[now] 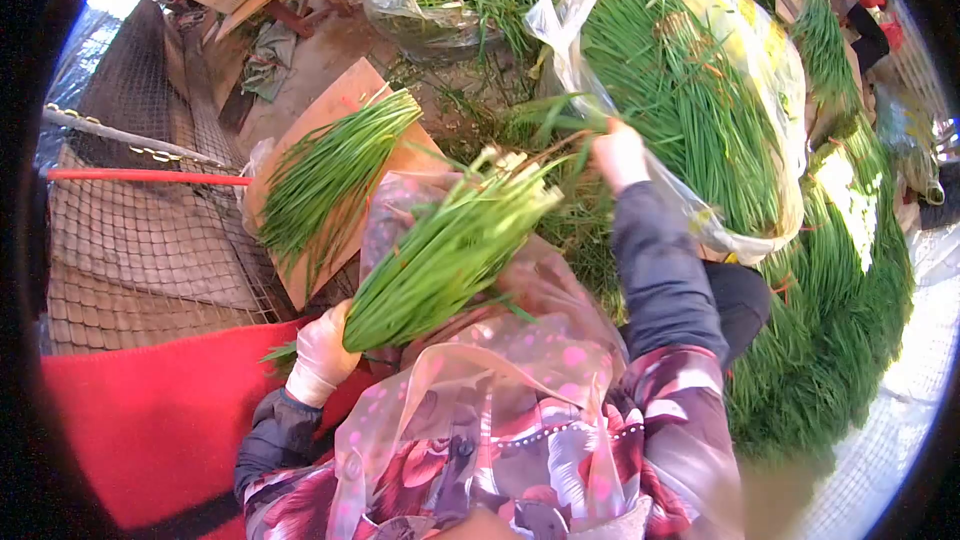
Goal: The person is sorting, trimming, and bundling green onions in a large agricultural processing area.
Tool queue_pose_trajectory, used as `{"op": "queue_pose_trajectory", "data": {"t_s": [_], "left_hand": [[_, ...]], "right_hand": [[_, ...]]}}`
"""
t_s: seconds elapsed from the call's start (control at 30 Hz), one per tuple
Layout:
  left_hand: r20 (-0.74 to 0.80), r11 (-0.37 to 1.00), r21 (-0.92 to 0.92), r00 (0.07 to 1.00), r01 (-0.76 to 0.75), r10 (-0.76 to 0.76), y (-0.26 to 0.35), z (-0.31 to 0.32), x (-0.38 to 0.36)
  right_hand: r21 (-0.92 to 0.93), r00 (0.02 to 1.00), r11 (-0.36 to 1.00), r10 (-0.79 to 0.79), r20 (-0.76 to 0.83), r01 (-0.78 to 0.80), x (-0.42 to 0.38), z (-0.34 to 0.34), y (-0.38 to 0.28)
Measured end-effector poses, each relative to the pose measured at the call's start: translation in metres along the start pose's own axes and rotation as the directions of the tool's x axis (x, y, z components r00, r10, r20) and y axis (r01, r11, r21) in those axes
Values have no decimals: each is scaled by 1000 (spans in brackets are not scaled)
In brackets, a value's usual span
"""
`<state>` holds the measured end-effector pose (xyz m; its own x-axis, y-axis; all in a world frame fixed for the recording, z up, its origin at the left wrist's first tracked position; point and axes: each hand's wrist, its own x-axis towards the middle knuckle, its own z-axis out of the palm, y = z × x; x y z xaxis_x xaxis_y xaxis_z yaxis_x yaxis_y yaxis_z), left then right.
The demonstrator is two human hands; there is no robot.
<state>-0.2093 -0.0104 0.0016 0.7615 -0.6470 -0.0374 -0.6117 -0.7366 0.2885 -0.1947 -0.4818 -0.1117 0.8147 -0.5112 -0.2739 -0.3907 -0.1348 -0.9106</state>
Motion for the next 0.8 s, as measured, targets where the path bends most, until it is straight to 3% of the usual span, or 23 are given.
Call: {"op": "queue_pose_trajectory", "data": {"t_s": [0.03, 0.07, 0.1, 0.13, 0.17, 0.23, 0.37, 0.43, 0.47, 0.57, 0.6, 0.63, 0.67, 0.7, 0.77, 0.8], "left_hand": [[-8, 1000, -2, 1000, 4, -4, -1, 0, 3], [6, 999, 33, 1000, -22, 22, 0, -2, 2], [17, 996, 65, 999, -52, 51, 1, -3, 3], [35, 991, 108, 997, -77, 74, 2, -4, 7], [36, 992, 104, 997, -77, 74, 1, -4, 7], [32, 978, 151, 990, -140, 137, -1, -3, 8], [79, 966, 210, 988, -149, 135, -1, -4, 4], [58, 967, 189, 985, -170, 162, 1, -6, 6], [71, 968, 189, 985, -165, 154, -1, -6, 5], [101, 959, 218, 982, -180, 161, -1, -7, 7], [116, 958, 222, 981, -179, 156, -2, -8, 7], [117, 960, 218, 981, -177, 154, -1, -8, 8], [101, 955, 233, 981, -186, 166, 0, -8, 8], [85, 948, 251, 980, -194, 178, 0, -7, 8], [77, 953, 242, 983, -180, 166, -3, -5, 2], [74, 957, 236, 985, -171, 158, -5, -4, -1]], "right_hand": [[235, 999, 971, 35, 37, -42, 3, -11, -14], [44, 979, 998, 29, 202, -38, -3, -17, -21], [-98, 796, 812, -528, 296, 575, 29, 1, 24], [-408, 897, 853, -143, 417, 326, -38, 8, -58], [-431, 857, 811, -158, 491, 397, -50, 26, -66], [-109, 671, 928, -173, 721, 357, -36, 45, -44], [-203, 708, 832, -280, 648, 516, -30, 62, -22], [-223, 621, 637, -511, 594, 738, -33, 61, -27], [-302, 562, 494, -548, 619, 815, -38, 51, -30], [-417, 564, 396, -407, 719, 818, -53, 44, -49], [-307, 559, 511, -464, 687, 802, -50, 52, -42], [-308, 558, 512, -460, 690, 802, -50, 50, -36], [-299, 718, 791, -237, 655, 534, -52, 49, -30], [-270, 780, 946, 28, 625, 182, -54, 48, -32], [-87, 918, 961, -223, 329, 264, -50, 43, -32], [104, 970, 989, 82, 230, -109, -36, 29, -31]]}}
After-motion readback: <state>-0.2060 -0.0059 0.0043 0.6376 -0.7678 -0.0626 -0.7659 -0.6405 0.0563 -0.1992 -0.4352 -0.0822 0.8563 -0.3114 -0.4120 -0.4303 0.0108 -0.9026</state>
